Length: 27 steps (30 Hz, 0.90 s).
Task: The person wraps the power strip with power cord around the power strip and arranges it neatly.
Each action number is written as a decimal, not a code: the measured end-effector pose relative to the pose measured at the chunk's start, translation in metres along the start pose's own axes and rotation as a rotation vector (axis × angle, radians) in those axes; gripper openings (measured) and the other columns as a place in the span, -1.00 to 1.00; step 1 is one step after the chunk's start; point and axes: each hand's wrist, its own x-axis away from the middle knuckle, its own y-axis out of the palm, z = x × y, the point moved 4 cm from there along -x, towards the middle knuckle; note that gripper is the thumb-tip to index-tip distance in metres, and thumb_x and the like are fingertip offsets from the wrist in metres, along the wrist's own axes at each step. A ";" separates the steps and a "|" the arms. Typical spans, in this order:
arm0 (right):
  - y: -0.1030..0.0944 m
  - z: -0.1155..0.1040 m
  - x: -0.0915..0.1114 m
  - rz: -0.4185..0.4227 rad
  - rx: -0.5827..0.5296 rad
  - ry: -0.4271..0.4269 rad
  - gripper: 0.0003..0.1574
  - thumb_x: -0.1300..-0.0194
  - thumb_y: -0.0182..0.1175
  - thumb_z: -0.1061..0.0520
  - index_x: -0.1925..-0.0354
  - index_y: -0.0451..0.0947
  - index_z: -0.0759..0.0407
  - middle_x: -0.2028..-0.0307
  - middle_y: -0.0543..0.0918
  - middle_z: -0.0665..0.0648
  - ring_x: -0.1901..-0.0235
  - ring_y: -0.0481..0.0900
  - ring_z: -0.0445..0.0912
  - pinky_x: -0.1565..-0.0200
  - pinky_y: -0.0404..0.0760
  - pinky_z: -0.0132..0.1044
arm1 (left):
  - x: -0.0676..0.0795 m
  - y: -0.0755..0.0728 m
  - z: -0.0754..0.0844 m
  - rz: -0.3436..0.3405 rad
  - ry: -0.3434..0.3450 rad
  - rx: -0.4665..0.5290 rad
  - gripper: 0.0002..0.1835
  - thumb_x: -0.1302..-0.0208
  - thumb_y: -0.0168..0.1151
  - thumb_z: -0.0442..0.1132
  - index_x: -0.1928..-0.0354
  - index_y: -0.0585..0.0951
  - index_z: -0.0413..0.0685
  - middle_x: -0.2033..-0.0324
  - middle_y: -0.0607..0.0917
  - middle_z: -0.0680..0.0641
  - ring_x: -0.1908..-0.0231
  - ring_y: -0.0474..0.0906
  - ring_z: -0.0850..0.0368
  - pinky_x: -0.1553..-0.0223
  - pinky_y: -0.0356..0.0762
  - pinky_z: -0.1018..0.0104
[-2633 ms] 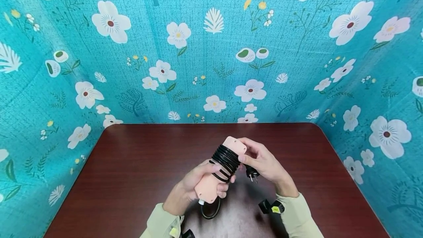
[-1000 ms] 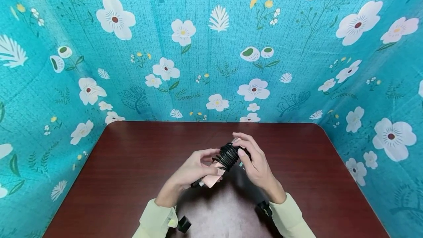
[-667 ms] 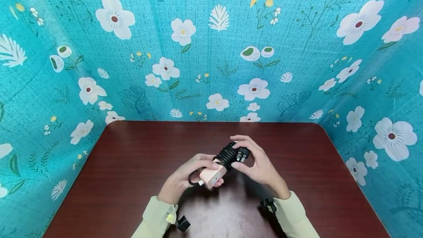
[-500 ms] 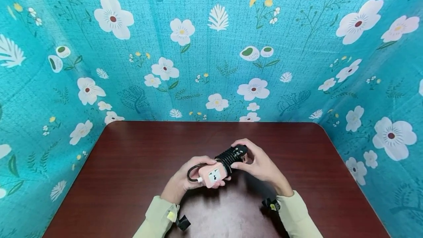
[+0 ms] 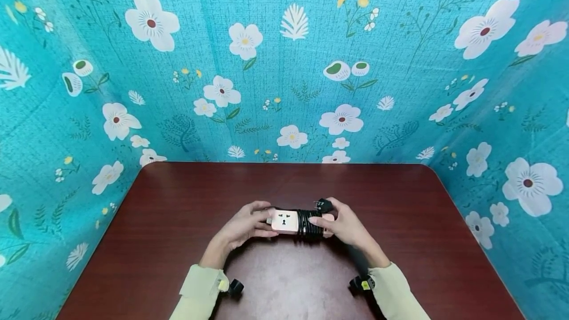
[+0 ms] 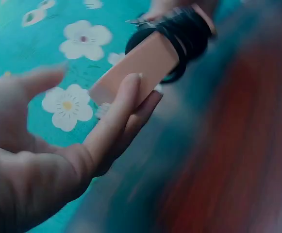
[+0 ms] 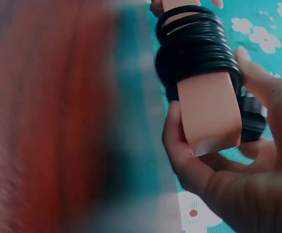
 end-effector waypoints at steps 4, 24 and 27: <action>0.009 0.000 0.002 0.000 0.153 0.043 -0.33 -0.31 0.44 -0.22 -0.20 0.51 0.08 -0.01 0.70 0.20 0.22 0.69 -0.11 0.22 0.72 -0.17 | 0.007 0.000 0.002 0.062 0.068 -0.450 -0.06 -0.22 0.55 -0.24 -0.53 0.24 -0.28 0.00 0.65 -0.25 0.21 0.75 0.11 0.13 0.75 0.18; 0.007 -0.001 -0.015 -0.094 0.246 0.162 -0.33 -0.19 0.51 -0.26 0.20 0.45 0.22 0.47 0.39 0.02 0.51 0.32 -0.12 0.44 0.32 -0.26 | 0.014 0.004 0.005 0.085 -0.003 -0.903 -0.10 -0.31 0.42 0.11 -0.57 0.32 -0.12 0.62 0.65 -0.01 0.63 0.53 0.20 0.30 0.52 0.25; 0.009 0.002 -0.015 -0.124 0.232 0.187 -0.29 -0.21 0.48 -0.28 0.10 0.49 0.27 0.42 0.45 0.03 0.48 0.35 -0.14 0.39 0.37 -0.26 | 0.015 0.004 0.003 0.075 -0.018 -0.905 -0.10 -0.35 0.38 0.10 -0.60 0.28 -0.12 0.68 0.60 0.01 0.68 0.48 0.21 0.34 0.48 0.30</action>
